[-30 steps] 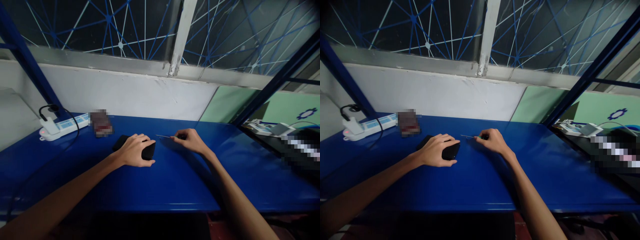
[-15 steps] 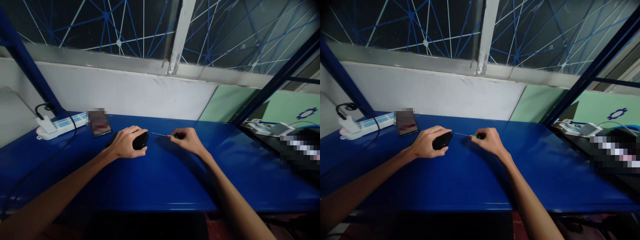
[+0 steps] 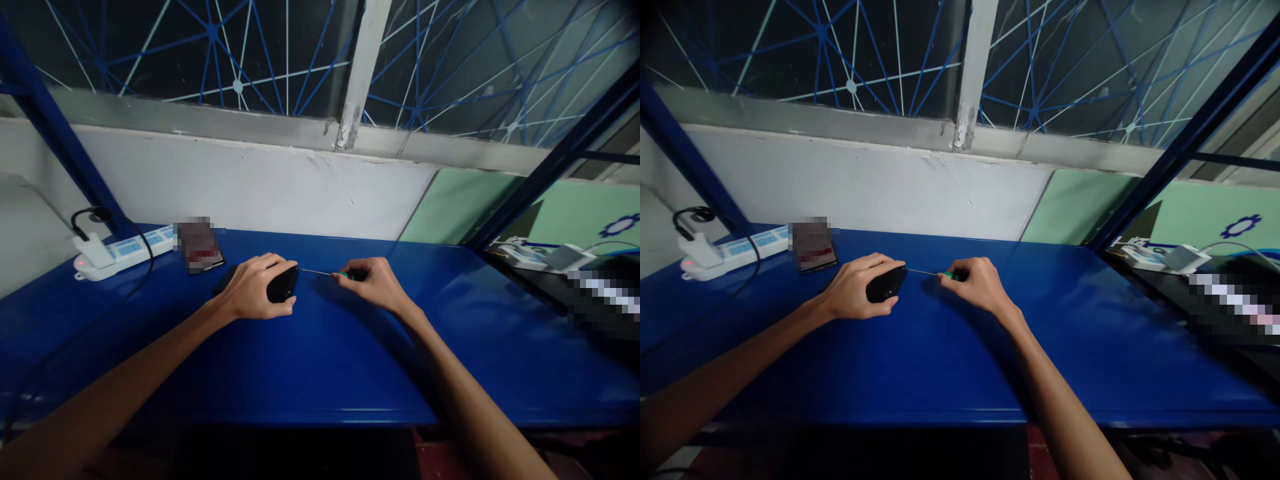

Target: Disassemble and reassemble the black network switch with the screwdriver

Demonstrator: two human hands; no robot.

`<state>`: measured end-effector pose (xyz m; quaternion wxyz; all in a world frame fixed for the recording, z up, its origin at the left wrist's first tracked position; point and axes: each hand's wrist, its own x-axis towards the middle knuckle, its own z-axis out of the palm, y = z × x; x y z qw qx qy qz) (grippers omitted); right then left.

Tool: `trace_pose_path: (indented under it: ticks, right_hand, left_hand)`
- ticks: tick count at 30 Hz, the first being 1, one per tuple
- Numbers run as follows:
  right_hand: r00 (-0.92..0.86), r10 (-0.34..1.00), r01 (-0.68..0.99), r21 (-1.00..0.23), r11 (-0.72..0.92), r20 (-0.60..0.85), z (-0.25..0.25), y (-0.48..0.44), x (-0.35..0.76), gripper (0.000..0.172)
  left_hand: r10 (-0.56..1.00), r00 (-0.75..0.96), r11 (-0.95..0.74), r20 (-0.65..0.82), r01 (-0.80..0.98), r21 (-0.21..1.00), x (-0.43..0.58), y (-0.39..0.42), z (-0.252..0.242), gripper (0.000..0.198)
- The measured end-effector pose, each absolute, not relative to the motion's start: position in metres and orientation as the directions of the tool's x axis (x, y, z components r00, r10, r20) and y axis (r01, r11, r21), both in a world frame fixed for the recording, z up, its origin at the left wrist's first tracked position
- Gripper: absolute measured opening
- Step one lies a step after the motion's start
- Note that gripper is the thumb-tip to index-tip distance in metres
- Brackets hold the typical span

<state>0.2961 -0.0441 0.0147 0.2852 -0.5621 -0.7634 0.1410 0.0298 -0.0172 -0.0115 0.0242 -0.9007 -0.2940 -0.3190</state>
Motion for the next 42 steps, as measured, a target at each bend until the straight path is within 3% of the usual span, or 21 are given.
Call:
trace_pose_path:
  ticks: [6, 11, 17, 23, 37, 42]
  right_hand:
    - [-0.219, 0.932, 0.823, -0.458, 0.336, 0.29, 0.017, -0.046, 0.294, 0.036]
    - [-0.294, 0.919, 0.865, -0.337, 0.373, 0.262, 0.019, -0.049, 0.292, 0.047]
    - [-0.327, 0.937, 0.881, -0.32, 0.349, 0.122, 0.017, -0.046, 0.293, 0.033]
    - [-0.363, 0.929, 0.863, -0.347, 0.367, 0.078, 0.007, -0.042, 0.295, 0.031]
    - [-0.331, 0.934, 0.865, -0.351, 0.358, 0.137, 0.001, -0.041, 0.292, 0.036]
    - [-0.353, 0.934, 0.777, -0.537, 0.329, 0.061, 0.006, -0.042, 0.293, 0.044]
  left_hand:
    - [0.513, 0.638, -0.825, 0.574, 0.552, 0.123, 0.029, -0.017, -0.013, 0.057]
    - [0.51, 0.678, -0.833, 0.53, 0.544, 0.105, 0.028, -0.014, -0.014, 0.061]
    - [0.531, 0.713, -0.829, 0.457, 0.548, 0.108, 0.025, -0.011, -0.018, 0.066]
    - [0.553, 0.732, -0.817, 0.397, 0.571, 0.085, 0.024, -0.009, -0.021, 0.073]
    - [0.554, 0.734, -0.817, 0.393, 0.57, 0.086, 0.022, -0.007, -0.022, 0.072]
    - [0.568, 0.73, -0.812, 0.38, 0.574, 0.11, 0.023, -0.008, -0.02, 0.072]
